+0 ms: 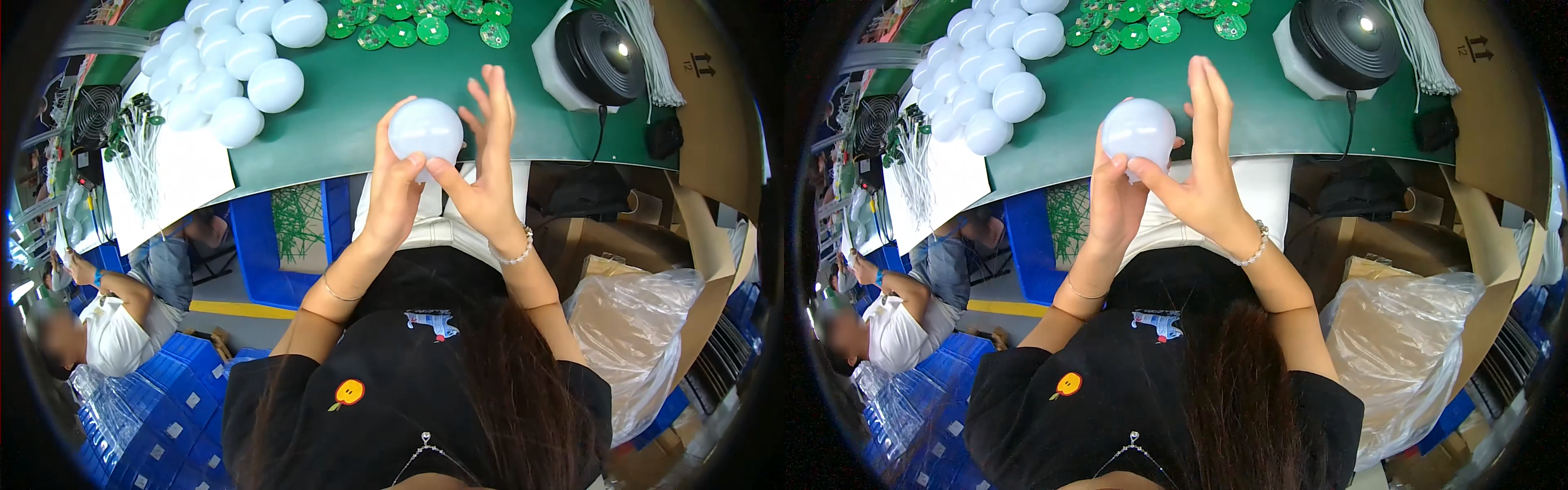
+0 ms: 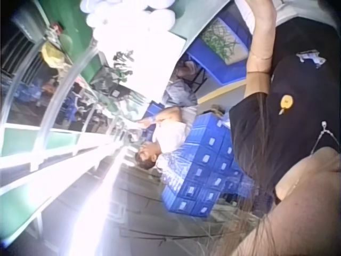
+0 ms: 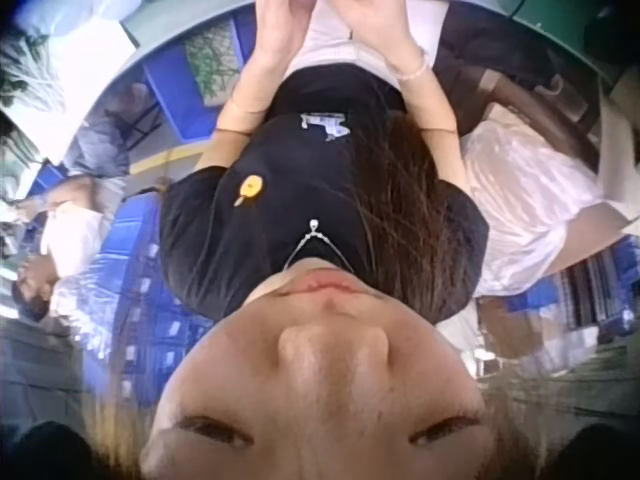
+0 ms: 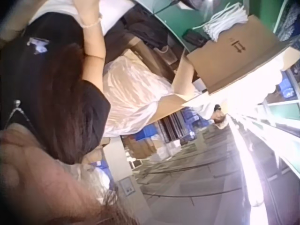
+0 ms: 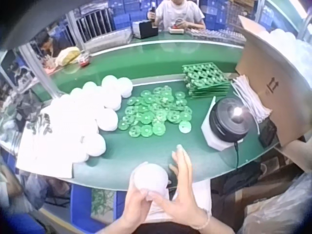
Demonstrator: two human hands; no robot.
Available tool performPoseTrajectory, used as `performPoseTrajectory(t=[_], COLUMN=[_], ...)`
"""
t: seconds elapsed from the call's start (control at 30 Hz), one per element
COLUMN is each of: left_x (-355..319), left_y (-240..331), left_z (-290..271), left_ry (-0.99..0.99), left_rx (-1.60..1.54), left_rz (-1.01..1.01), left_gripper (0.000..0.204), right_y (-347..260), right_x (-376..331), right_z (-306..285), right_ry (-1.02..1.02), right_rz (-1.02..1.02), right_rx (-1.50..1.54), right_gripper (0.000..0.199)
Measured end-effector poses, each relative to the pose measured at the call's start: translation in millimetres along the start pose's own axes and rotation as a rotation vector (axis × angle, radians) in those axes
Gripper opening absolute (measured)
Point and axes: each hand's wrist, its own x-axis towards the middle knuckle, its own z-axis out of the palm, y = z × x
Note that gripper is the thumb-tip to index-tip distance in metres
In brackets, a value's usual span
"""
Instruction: Testing and inspecting LED light bulbs at an assembly station.
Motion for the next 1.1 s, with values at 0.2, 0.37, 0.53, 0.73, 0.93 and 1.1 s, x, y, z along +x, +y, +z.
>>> performPoseTrajectory(t=[0.2, 0.37, 0.53, 0.73, 0.93, 1.1], left_x=[-2, -4, -2, 8, 12, 15], left_y=[1, -1, 1, 0, -1, -5], left_z=[1, -1, 2, -15, -24, -15], left_ry=[0.016, -0.019, -0.081, -0.221, -0.215, -0.271], left_rx=[0.015, -0.004, -0.02, -0.44, -0.609, -0.391], left_rz=[-0.003, -0.001, -0.018, -0.145, -0.158, -0.191], left_gripper=[0.068, 0.07, 0.082, 0.074, 0.071, 0.069], right_y=[10, 10, 26, 40, 54, 29], right_x=[-10, -12, -11, -18, -47, -48], right_z=[-6, -12, -30, -43, -71, -61], right_ry=[0.0, 0.034, 0.196, 0.073, 0.303, 0.355], right_rz=[-0.124, -0.204, -0.119, -0.069, -0.125, 0.24], right_rx=[0.042, -0.254, -0.286, -1.012, -0.28, 0.222], right_gripper=[0.064, 0.046, 0.046, 0.04, 0.021, 0.025])
